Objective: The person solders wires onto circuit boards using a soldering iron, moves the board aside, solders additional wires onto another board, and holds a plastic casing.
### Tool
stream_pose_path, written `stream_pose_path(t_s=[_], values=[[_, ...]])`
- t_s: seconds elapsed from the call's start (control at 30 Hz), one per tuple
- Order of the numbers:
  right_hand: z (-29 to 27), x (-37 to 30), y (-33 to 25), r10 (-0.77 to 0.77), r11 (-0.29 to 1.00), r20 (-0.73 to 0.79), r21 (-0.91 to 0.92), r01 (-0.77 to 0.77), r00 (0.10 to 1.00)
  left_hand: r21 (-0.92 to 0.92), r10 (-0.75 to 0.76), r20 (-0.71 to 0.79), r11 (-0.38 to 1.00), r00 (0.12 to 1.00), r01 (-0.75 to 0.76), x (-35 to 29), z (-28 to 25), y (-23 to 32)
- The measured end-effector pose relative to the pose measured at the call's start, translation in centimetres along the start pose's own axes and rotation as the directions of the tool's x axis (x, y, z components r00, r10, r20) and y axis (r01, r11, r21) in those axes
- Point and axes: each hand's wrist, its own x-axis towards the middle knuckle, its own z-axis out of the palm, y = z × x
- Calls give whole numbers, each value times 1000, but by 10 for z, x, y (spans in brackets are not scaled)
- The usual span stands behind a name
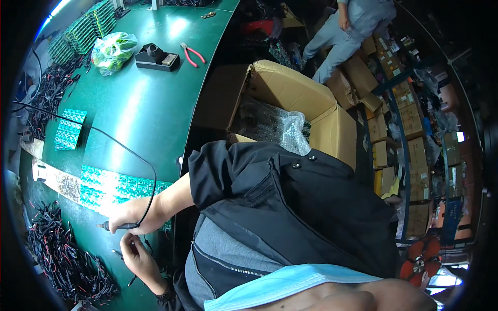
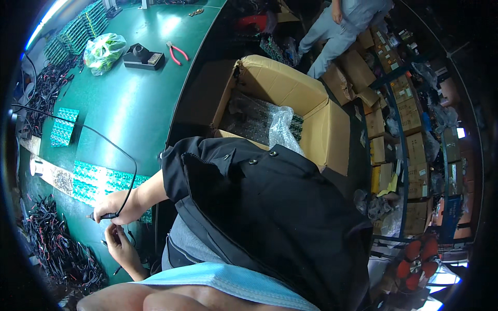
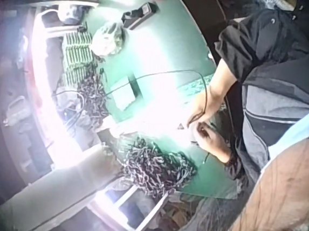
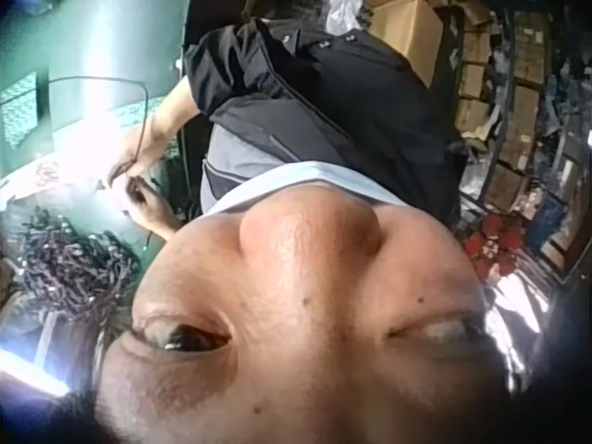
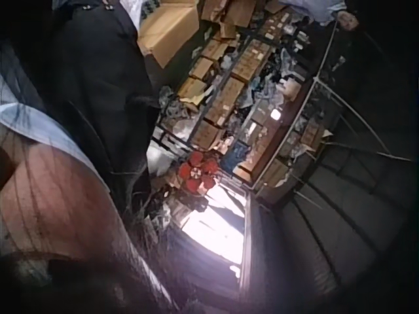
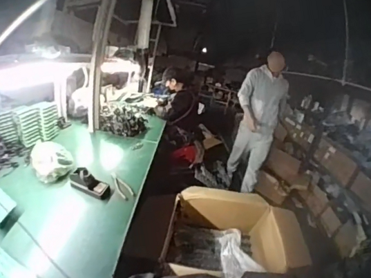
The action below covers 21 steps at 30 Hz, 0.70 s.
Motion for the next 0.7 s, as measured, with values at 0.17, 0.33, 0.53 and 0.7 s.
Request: stream_pose_path(t_s=[0.17, 0.33, 0.53, 0.7], values=[[-8, 1, -3, 65, 998, -76, 19, -64, 995, 138, 121, -50, 984, 991, -113, 1, 1, -11], [-2, -2, -3, 43, 999, -74, 20, -42, 996, 54, 100, -61, 994, 993, -96, 0, 2, -15], [1, -2, -7, 81, 997, -28, 2, -81, 996, -123, -47, -81, 992, 996, 37, -3, 0, -19], [5, -1, -14, 36, 998, -36, -54, -38, 999, -100, -53, -78, 994, 996, 46, -4, -1, -20]])
